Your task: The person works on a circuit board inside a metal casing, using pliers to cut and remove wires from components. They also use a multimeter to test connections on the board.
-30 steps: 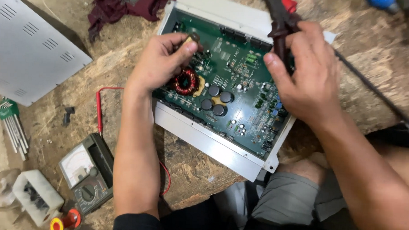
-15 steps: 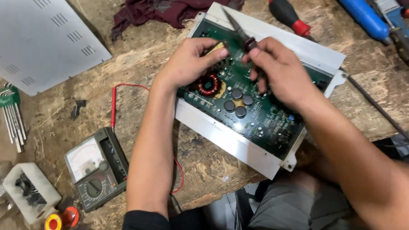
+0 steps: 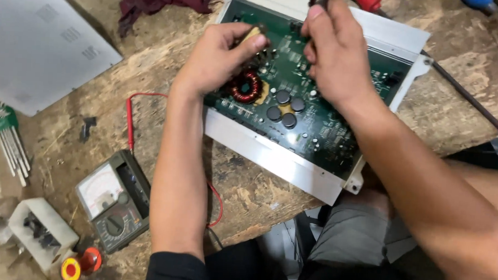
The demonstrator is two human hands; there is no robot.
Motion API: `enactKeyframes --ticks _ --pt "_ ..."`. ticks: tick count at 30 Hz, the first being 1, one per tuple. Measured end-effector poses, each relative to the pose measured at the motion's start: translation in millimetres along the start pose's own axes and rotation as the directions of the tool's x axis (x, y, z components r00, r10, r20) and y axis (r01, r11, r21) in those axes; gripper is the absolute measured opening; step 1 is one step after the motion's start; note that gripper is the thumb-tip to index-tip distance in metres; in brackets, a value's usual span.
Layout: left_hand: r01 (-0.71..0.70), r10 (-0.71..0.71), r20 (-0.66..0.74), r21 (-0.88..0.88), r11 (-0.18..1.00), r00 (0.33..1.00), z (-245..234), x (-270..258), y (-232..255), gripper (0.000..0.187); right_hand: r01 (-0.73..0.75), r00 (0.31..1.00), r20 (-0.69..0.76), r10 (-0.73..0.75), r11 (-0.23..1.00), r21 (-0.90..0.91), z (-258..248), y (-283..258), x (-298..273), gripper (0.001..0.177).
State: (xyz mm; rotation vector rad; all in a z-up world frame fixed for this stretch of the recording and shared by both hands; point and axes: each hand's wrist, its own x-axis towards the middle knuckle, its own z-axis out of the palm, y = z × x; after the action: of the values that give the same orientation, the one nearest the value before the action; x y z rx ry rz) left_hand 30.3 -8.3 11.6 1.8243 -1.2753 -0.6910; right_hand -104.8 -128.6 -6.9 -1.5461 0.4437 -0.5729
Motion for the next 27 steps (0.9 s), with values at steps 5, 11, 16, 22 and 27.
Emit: enactKeyframes --ticks 5,11,16,22,27 --pt "0.095 -0.093 0.034 -0.071 0.993 0.995 2 -2 5 0.023 -0.058 0.997 0.039 0.060 0.996 -0.065 -4 -3 -7 0.020" --pt "0.106 -0.104 0.042 -0.053 0.993 0.994 -1 -2 3 0.023 0.056 0.990 -0.134 -0.044 0.994 0.090 -3 -3 -4 0.023" --pt "0.146 -0.147 0.015 0.069 0.987 0.989 -1 0 4 0.030 -0.165 0.891 0.316 0.325 0.881 -0.443 3 -23 -8 0.021" --pt "0.109 -0.110 0.021 0.051 0.993 0.994 -1 -2 7 0.025 0.070 0.997 -0.011 -0.070 0.997 -0.012 -6 8 2 0.023" --pt "0.099 -0.098 0.039 -0.021 0.995 0.994 -1 -2 4 0.027 0.080 0.997 0.013 -0.080 0.997 0.014 -3 2 -4 0.020"
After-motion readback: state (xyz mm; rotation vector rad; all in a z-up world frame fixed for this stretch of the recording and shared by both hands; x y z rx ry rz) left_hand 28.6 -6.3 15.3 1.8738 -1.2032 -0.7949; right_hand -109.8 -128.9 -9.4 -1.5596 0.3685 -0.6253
